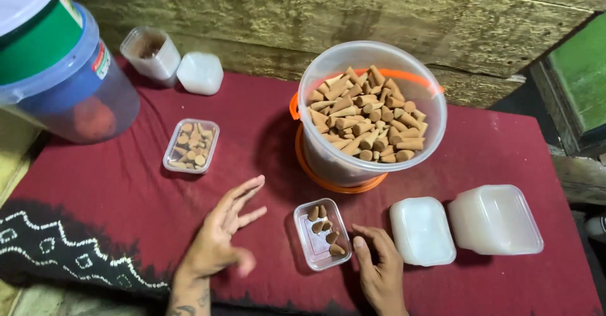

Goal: The person is transferring incense cones from a large orange bucket into smaller plastic containers, one by one.

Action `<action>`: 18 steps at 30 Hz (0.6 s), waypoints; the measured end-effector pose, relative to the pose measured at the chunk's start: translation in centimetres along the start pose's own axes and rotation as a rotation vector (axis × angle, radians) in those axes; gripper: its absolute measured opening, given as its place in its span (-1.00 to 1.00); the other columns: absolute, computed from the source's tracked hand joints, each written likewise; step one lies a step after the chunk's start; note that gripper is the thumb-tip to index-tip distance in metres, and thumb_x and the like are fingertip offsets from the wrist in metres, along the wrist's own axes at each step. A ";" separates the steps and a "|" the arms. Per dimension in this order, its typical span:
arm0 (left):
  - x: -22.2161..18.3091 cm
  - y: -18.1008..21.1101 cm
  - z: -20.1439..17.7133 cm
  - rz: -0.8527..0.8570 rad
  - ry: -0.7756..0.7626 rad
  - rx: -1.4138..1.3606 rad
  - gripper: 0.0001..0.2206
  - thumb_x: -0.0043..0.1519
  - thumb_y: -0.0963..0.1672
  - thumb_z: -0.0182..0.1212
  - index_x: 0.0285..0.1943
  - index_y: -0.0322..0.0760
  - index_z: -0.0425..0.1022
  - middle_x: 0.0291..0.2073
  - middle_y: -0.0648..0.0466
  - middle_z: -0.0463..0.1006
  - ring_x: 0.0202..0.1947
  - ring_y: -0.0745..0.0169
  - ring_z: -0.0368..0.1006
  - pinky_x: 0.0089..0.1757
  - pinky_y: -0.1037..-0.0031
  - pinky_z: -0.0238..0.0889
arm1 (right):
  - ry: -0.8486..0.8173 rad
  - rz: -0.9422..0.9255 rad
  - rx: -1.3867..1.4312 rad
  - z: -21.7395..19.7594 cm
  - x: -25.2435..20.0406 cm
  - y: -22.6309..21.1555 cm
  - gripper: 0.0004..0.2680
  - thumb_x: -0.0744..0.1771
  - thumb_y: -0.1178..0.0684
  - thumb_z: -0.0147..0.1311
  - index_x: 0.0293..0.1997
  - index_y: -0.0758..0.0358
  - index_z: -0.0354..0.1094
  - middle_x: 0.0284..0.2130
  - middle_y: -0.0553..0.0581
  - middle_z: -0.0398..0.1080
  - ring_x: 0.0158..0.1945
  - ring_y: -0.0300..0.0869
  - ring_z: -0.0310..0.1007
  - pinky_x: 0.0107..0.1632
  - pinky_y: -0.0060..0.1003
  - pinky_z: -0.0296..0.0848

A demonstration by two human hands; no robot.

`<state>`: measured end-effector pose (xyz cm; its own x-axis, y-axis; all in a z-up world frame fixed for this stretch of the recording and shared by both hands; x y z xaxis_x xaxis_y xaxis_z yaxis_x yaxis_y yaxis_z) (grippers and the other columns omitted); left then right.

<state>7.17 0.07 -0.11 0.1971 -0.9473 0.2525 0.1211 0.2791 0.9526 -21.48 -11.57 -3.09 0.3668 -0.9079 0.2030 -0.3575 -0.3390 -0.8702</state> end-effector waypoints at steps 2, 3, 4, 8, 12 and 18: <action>0.4 -0.1 1.1 -0.029 0.047 0.054 0.04 -0.16 0.12 0.54 0.47 -0.37 0.11 0.44 -0.18 0.24 0.47 -0.03 0.14 0.29 0.00 0.23 | 0.002 -0.007 0.012 -0.1 -0.2 -0.2 -0.79 0.36 -0.03 0.02 -0.05 0.21 0.55 -0.15 0.07 0.60 -0.03 -0.18 0.60 0.07 -0.30 0.48; 0.9 -0.1 1.5 -0.050 0.099 0.107 -0.08 -0.09 0.09 0.51 0.43 -0.36 0.20 0.36 -0.15 0.38 0.40 0.03 0.30 0.29 0.13 0.27 | 0.001 -0.021 0.022 -0.1 0.0 -0.3 -0.79 0.37 -0.02 0.02 -0.05 0.22 0.55 -0.16 0.07 0.60 -0.03 -0.18 0.60 0.07 -0.30 0.49; 1.4 0.3 2.1 -0.044 0.094 0.110 -0.08 -0.09 0.09 0.51 0.43 -0.36 0.20 0.36 -0.15 0.38 0.40 0.03 0.30 0.29 0.13 0.27 | 0.008 -0.026 0.024 -0.1 0.1 -0.4 -0.79 0.37 -0.02 0.02 -0.05 0.22 0.55 -0.16 0.07 0.60 -0.03 -0.18 0.60 0.07 -0.30 0.49; 3.8 3.1 4.9 0.060 0.211 0.376 -0.32 0.07 -0.06 0.45 0.39 -0.23 0.28 0.35 -0.04 0.41 0.20 0.16 0.51 0.13 0.36 0.38 | 0.006 0.006 0.007 -0.2 0.1 -0.8 -0.77 0.37 -0.05 0.00 -0.02 0.20 0.54 -0.12 0.05 0.60 0.00 -0.19 0.58 0.10 -0.30 0.46; 7.2 5.6 8.0 0.355 0.098 0.676 -0.29 0.20 -0.13 0.43 0.53 -0.11 0.13 0.53 -0.11 0.13 0.19 0.06 0.54 0.19 0.23 0.45 | 0.103 -0.154 -0.063 -1.5 1.0 -4.1 -0.78 0.37 0.02 0.01 0.06 0.22 0.50 -0.08 0.10 0.54 -0.01 -0.16 0.52 0.03 -0.31 0.45; 9.2 6.7 10.4 0.423 0.087 0.949 -0.48 0.21 -0.11 0.35 0.37 -0.21 0.31 0.32 -0.09 0.25 0.29 -0.12 0.23 0.26 0.05 0.20 | 0.206 -0.407 -0.124 -4.5 4.4 -10.6 -0.83 0.33 0.13 0.14 0.01 0.24 0.48 -0.23 0.09 0.50 -0.21 -0.21 0.48 -0.09 -0.36 0.45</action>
<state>-0.29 -8.42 10.40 0.1196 -0.7755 0.6199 -0.7812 0.3118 0.5408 -19.93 -13.11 9.10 0.3249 -0.7207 0.6125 -0.3245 -0.6932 -0.6435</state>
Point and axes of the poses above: each hand's wrist, its own x-axis towards the middle knuckle, its own z-axis out of the palm, y = z × x, the point moved 2 cm from there along x, towards the middle knuckle
